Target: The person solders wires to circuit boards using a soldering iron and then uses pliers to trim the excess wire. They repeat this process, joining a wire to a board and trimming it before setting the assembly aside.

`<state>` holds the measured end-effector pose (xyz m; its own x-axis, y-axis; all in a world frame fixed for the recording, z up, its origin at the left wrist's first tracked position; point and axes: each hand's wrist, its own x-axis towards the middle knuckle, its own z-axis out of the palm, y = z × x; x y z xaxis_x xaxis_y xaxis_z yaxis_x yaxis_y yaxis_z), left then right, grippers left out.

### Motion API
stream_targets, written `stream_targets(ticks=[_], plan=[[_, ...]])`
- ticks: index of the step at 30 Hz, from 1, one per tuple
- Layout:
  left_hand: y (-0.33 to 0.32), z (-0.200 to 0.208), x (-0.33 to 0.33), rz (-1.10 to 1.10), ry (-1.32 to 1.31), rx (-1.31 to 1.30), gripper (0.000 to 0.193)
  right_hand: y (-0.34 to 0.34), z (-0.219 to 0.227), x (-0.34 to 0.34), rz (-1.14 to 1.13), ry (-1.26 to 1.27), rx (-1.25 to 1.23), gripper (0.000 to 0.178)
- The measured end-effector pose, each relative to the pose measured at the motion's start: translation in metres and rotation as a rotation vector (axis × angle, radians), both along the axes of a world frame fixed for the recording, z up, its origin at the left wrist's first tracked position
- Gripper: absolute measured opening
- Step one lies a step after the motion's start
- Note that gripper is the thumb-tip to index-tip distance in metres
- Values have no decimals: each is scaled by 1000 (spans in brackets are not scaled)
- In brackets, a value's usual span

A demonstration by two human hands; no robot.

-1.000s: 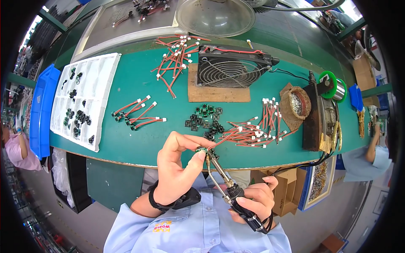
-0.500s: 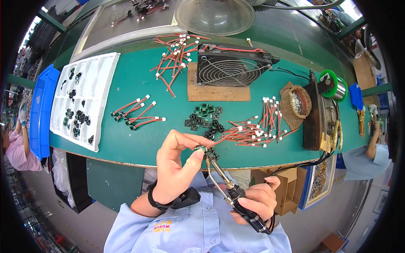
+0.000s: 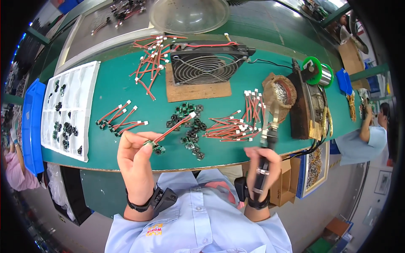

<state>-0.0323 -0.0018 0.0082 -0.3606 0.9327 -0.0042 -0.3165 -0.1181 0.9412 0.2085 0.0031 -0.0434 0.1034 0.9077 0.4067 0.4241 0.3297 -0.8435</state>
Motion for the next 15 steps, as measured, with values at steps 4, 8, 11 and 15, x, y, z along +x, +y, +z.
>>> stream_targets(ticks=[4,8,11,15], plan=[[-4,-1,1,25,14,4,11,20,8,-10,115,-480,251,34],[-3,-2,0,12,18,7,11,24,11,-10,212,-774,286,29],[-3,1,2,-2,10,8,11,30,13,-10,232,-896,363,23],[-5,5,3,-42,39,5,12,34,16,-7,285,-927,395,24]])
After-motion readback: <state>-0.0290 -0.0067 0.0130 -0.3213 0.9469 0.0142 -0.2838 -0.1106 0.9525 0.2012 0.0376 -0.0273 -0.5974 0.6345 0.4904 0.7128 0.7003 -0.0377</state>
